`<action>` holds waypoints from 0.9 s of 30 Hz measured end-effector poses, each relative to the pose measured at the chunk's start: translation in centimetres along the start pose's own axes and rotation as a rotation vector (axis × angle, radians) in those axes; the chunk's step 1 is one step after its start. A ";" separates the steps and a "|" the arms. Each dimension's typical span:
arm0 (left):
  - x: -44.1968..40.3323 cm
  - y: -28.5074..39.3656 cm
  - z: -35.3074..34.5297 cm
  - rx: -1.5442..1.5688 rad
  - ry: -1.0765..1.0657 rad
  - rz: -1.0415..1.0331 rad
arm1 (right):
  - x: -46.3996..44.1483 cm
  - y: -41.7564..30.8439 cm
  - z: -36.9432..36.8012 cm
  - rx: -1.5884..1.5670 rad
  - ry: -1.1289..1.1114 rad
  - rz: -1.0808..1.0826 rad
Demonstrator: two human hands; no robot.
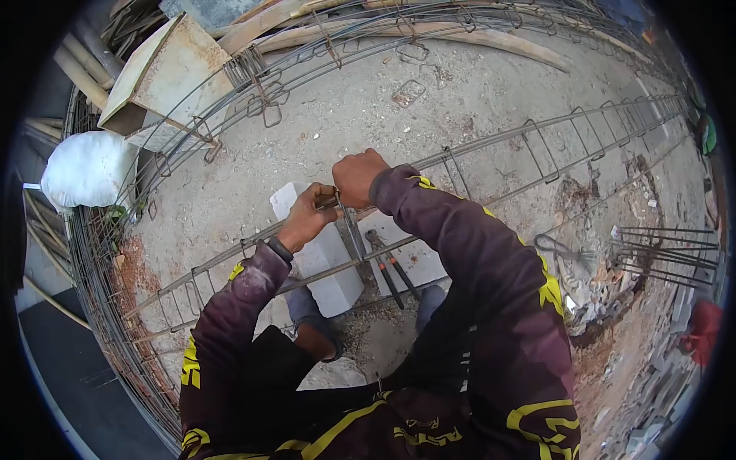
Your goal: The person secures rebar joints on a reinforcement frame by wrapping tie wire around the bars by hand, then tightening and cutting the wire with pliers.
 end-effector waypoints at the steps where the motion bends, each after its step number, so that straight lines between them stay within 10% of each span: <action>1: 0.0 0.1 -0.5 -0.083 0.055 0.083 | 0.3 -0.6 0.7 0.132 0.101 0.044; 4: 0.8 1.5 -1.6 -0.327 0.196 0.155 | 0.6 -1.2 0.8 0.216 0.279 0.155; 12: 1.5 1.3 -3.6 -0.410 0.522 0.100 | 0.4 -0.5 2.1 -0.085 -0.129 -0.122; 20: 2.3 2.0 -4.0 -0.337 0.664 -0.025 | 0.7 -1.2 1.0 0.258 0.336 0.222; 27: 2.5 1.8 -4.2 -0.326 0.769 -0.091 | 0.6 -2.7 2.6 0.381 0.274 0.398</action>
Point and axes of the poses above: each hand's wrist, its own x-axis away from the middle knuckle, its own z-axis out of the back of the hand, y = z × x, the point moved 3 cm from there along -x, towards the middle knuckle, and after that the axes turned 8 degrees about -z, right-handed, at the moved point
